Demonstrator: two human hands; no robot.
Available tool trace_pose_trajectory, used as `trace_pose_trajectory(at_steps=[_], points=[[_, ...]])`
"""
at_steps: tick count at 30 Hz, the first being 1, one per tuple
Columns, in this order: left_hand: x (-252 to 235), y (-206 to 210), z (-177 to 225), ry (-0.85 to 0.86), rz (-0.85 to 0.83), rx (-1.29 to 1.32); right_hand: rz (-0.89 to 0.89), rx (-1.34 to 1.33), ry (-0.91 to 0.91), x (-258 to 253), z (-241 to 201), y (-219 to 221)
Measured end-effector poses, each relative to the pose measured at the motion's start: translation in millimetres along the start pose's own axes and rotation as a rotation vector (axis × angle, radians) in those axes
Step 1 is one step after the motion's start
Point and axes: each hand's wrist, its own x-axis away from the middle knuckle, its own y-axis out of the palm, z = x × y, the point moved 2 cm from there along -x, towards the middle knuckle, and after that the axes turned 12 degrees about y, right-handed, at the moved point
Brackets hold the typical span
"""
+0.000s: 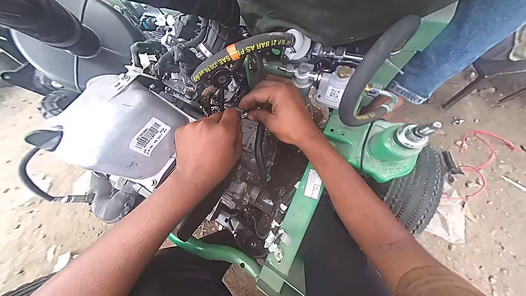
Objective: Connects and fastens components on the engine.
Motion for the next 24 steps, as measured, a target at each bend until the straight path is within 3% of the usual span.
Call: trace_pose_trajectory(at_steps=[5, 13, 18, 24], points=[[0.4, 0.7, -0.7, -0.007, 0.002, 0.0, -0.024, 0.074, -0.069, 0.9, 1.1, 4.5], [-0.2, -1.0, -5.2, -0.029, 0.029, 0.072, 0.195, 0.101, -0.191, 5.8, 2.3, 10.8], [-1.3, -3.1, -8.6, -0.022, 0.051, 0.142, 0.288, 0.077, -0.136, 7.4, 3.8, 15.8], [-1.4, -3.4, -9.8, -0.031, 0.048, 0.14, 0.251, 0.118, -0.127, 8.1, 1.9, 19.3]])
